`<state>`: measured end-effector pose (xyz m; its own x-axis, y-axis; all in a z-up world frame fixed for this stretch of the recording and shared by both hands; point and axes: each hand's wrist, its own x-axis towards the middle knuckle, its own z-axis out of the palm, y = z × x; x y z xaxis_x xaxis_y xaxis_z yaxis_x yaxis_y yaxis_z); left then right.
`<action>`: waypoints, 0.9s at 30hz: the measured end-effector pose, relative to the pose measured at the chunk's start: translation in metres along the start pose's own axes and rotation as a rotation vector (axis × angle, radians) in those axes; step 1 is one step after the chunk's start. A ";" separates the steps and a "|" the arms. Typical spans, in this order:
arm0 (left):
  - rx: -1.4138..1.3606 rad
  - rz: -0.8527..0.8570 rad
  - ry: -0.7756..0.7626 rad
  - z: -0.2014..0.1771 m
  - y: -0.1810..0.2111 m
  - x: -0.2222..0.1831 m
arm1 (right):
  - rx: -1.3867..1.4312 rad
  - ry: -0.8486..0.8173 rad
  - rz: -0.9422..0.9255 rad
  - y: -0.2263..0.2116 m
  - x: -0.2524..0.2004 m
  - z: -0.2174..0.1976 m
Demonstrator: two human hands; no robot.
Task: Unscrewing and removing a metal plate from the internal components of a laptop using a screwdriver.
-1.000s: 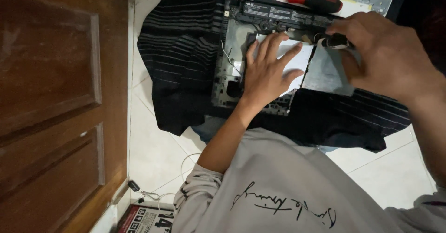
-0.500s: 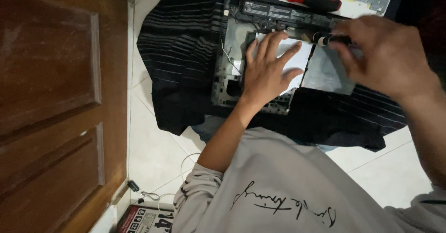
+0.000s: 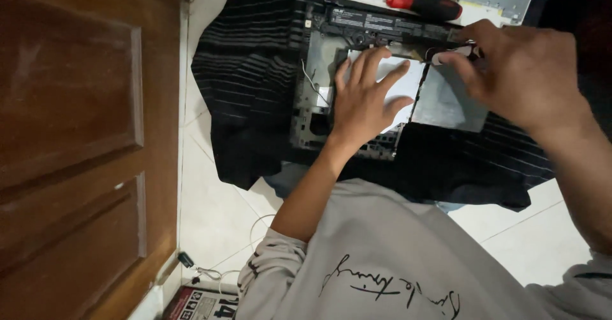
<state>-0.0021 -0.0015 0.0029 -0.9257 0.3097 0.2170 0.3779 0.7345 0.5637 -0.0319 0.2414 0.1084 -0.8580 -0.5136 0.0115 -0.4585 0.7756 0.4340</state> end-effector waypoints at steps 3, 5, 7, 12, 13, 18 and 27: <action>0.014 0.004 -0.001 -0.002 0.001 0.000 | 0.588 -0.105 -0.030 -0.002 0.016 -0.031; 0.007 0.000 -0.013 0.000 0.000 -0.001 | 0.543 -0.081 -0.030 -0.002 0.014 -0.029; 0.000 -0.002 -0.024 0.002 -0.001 -0.001 | 0.496 -0.057 -0.029 -0.001 0.009 -0.019; 0.015 -0.006 0.005 0.003 0.000 -0.001 | 0.573 -0.161 -0.032 0.005 0.015 -0.029; 0.014 -0.005 0.000 0.002 0.000 -0.002 | 0.576 -0.163 -0.029 0.003 0.012 -0.026; 0.015 -0.001 -0.011 0.003 0.000 -0.002 | 0.205 0.080 -0.005 0.003 -0.001 -0.002; 0.011 -0.036 -0.071 0.003 0.001 0.000 | 0.226 0.046 0.029 0.002 -0.005 0.000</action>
<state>-0.0022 0.0006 0.0013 -0.9356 0.3247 0.1389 0.3444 0.7522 0.5617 -0.0279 0.2453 0.1094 -0.8627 -0.5017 0.0641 -0.4781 0.8502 0.2203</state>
